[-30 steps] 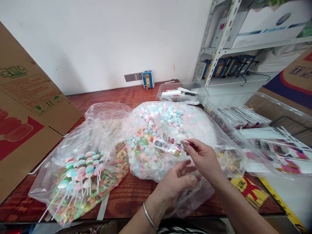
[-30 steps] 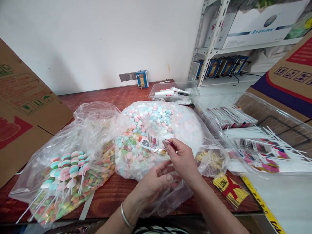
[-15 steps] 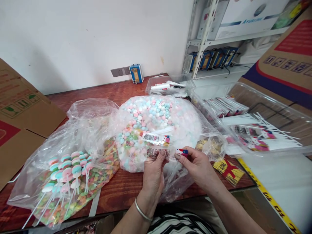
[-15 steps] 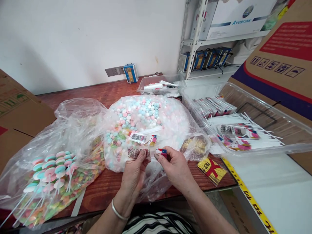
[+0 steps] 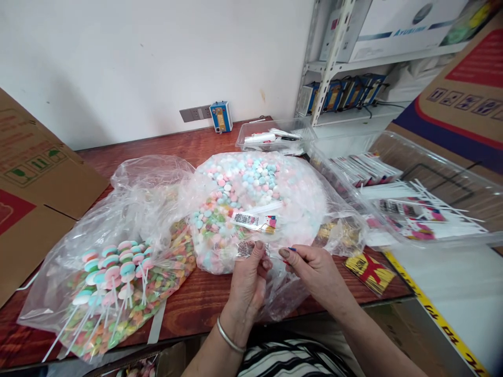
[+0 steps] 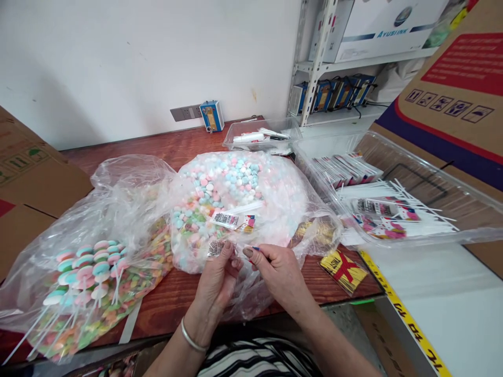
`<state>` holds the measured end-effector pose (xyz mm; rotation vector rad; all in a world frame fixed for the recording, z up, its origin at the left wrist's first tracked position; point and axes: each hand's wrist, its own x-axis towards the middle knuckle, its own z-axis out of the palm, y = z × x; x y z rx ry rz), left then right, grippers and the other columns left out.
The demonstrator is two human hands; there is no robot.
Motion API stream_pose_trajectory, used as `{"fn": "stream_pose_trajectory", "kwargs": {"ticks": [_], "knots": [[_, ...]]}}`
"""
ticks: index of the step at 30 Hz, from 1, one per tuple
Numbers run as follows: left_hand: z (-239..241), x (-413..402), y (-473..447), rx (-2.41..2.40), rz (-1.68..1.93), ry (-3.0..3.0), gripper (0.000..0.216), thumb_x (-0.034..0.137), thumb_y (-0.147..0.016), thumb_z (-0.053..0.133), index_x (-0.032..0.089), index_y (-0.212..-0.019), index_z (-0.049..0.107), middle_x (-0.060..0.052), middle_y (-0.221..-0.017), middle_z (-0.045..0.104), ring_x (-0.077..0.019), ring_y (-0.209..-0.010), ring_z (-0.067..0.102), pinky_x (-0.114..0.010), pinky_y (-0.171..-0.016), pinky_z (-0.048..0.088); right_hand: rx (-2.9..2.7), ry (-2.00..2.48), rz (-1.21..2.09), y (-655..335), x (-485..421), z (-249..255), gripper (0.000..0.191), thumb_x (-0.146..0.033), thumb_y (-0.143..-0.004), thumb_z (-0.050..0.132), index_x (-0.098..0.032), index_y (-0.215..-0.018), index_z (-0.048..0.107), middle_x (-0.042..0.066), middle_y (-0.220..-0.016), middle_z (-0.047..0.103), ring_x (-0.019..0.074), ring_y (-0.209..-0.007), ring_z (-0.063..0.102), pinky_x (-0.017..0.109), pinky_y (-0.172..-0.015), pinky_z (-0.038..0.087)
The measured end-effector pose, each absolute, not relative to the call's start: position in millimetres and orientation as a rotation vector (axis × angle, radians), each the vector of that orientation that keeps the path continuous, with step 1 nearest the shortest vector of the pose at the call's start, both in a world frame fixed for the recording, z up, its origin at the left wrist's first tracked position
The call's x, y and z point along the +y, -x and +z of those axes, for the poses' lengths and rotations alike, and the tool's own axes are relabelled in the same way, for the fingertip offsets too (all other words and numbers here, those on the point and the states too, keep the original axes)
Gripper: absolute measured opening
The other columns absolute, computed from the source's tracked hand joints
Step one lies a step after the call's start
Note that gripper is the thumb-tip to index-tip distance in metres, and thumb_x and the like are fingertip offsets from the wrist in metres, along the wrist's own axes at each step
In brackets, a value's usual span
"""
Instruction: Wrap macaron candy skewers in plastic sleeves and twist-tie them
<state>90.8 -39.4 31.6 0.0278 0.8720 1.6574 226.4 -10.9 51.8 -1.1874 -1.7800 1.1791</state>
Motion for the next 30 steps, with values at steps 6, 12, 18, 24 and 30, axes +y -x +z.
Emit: {"fn": "stream_pose_trajectory", "kwargs": {"ticks": [6, 12, 18, 24, 30], "knots": [[31, -39, -81, 0.679, 1.65, 0.115, 0.033, 0.027, -0.067, 0.084, 0.015, -0.071, 0.053, 0.009, -0.055, 0.04, -0.002, -0.046, 0.038, -0.014, -0.044, 0.035, -1.577, 1.154, 1.255, -226, -19, 55, 0.055, -0.061, -0.095, 0.036, -0.018, -0.08, 0.068, 0.0, -0.061, 0.054, 0.0144, -0.053, 0.049, 0.025, -0.05, 0.038], [26, -40, -80, 0.674, 1.679, 0.08, 0.035, 0.03, -0.068, 0.083, 0.015, -0.07, 0.052, 0.008, -0.057, 0.042, -0.0026, -0.047, 0.038, -0.015, -0.045, 0.035, -1.614, 1.063, 0.959, -222, -29, 69, 0.03, -0.042, -0.098, 0.044, -0.022, -0.099, 0.067, 0.002, -0.076, 0.06, 0.0184, -0.074, 0.056, 0.03, -0.071, 0.045], [30, -44, -83, 0.856, 1.843, -0.052, 0.038, 0.03, -0.059, 0.088, 0.017, -0.074, 0.055, 0.008, -0.061, 0.05, -0.0039, -0.05, 0.041, -0.017, -0.048, 0.035, -1.559, 1.047, 1.039, -216, -32, 69, 0.026, -0.041, -0.095, 0.051, -0.022, -0.085, 0.066, 0.005, -0.092, 0.062, 0.02, -0.085, 0.057, 0.031, -0.079, 0.047], [33, -49, -88, 1.141, 1.919, -0.474, 0.029, 0.034, -0.066, 0.083, 0.018, -0.07, 0.059, 0.006, -0.062, 0.053, -0.0078, -0.058, 0.048, -0.021, -0.062, 0.043, -1.354, 0.981, 1.439, -204, -31, 51, 0.022, -0.041, -0.091, 0.059, -0.023, -0.094, 0.072, 0.004, -0.102, 0.067, 0.0201, -0.092, 0.061, 0.029, -0.076, 0.051], [36, -46, -83, 0.943, 1.734, -0.128, 0.027, 0.025, -0.065, 0.084, 0.016, -0.083, 0.067, 0.002, -0.073, 0.063, -0.0082, -0.06, 0.056, -0.019, -0.054, 0.044, -1.601, 0.868, 1.174, -212, -32, 47, 0.018, -0.028, -0.094, 0.056, -0.026, -0.099, 0.073, 0.006, -0.123, 0.062, 0.0221, -0.116, 0.056, 0.037, -0.103, 0.042]]}}
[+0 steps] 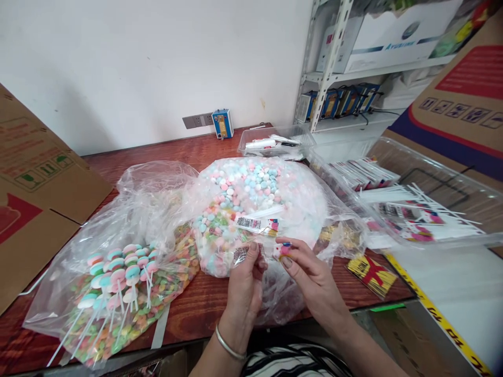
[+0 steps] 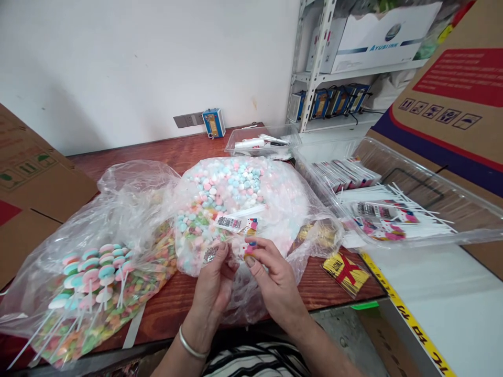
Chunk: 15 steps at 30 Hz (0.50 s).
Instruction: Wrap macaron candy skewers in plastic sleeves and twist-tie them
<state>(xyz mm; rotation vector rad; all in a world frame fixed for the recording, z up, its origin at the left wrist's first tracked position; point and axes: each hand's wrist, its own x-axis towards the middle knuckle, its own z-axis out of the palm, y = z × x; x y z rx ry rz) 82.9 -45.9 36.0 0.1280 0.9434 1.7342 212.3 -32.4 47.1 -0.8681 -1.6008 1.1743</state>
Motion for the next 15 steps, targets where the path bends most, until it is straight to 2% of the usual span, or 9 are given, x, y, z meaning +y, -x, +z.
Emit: {"fn": "stream_pose_trajectory", "kwargs": {"ticks": [3, 5, 9, 13, 15], "knots": [[40, -43, -82, 0.854, 1.782, -0.016, 0.03, 0.019, -0.061, 0.085, 0.017, -0.084, 0.066, 0.0, -0.085, 0.068, -0.0115, -0.076, 0.064, -0.023, -0.071, 0.052, -1.748, 0.799, 1.063, -217, -34, 46, 0.023, -0.023, -0.094, 0.054, -0.028, -0.108, 0.071, 0.007, -0.132, 0.056, 0.022, -0.123, 0.052, 0.039, -0.108, 0.038], [41, -43, -85, 0.858, 1.826, -0.032, 0.033, 0.018, -0.059, 0.086, 0.018, -0.084, 0.066, 0.002, -0.084, 0.068, -0.0115, -0.078, 0.064, -0.023, -0.075, 0.052, -1.74, 0.807, 1.101, -216, -32, 42, 0.022, -0.025, -0.093, 0.057, -0.027, -0.11, 0.07, 0.008, -0.136, 0.054, 0.0237, -0.126, 0.05, 0.041, -0.109, 0.036], [38, -45, -90, 0.962, 1.846, -0.168, 0.028, 0.023, -0.06, 0.086, 0.017, -0.073, 0.062, 0.006, -0.069, 0.062, -0.0077, -0.062, 0.057, -0.02, -0.065, 0.047, -1.509, 0.894, 1.316, -208, -29, 34, 0.019, -0.033, -0.094, 0.058, -0.026, -0.101, 0.074, 0.007, -0.13, 0.06, 0.0239, -0.121, 0.055, 0.041, -0.104, 0.042], [35, -49, -91, 0.958, 1.745, -0.231, 0.03, 0.028, -0.064, 0.084, 0.018, -0.083, 0.064, 0.003, -0.078, 0.064, -0.0094, -0.065, 0.056, -0.022, -0.06, 0.044, -1.441, 0.901, 1.357, -205, -29, 33, 0.023, -0.033, -0.096, 0.054, -0.027, -0.099, 0.076, 0.005, -0.13, 0.061, 0.0228, -0.121, 0.056, 0.04, -0.106, 0.041], [36, -50, -89, 0.961, 1.722, -0.274, 0.029, 0.029, -0.064, 0.084, 0.017, -0.081, 0.063, 0.003, -0.073, 0.06, -0.0086, -0.061, 0.052, -0.021, -0.057, 0.041, -1.511, 0.91, 1.306, -206, -30, 36, 0.024, -0.034, -0.096, 0.054, -0.027, -0.099, 0.076, 0.006, -0.129, 0.062, 0.023, -0.12, 0.056, 0.04, -0.106, 0.04]]}}
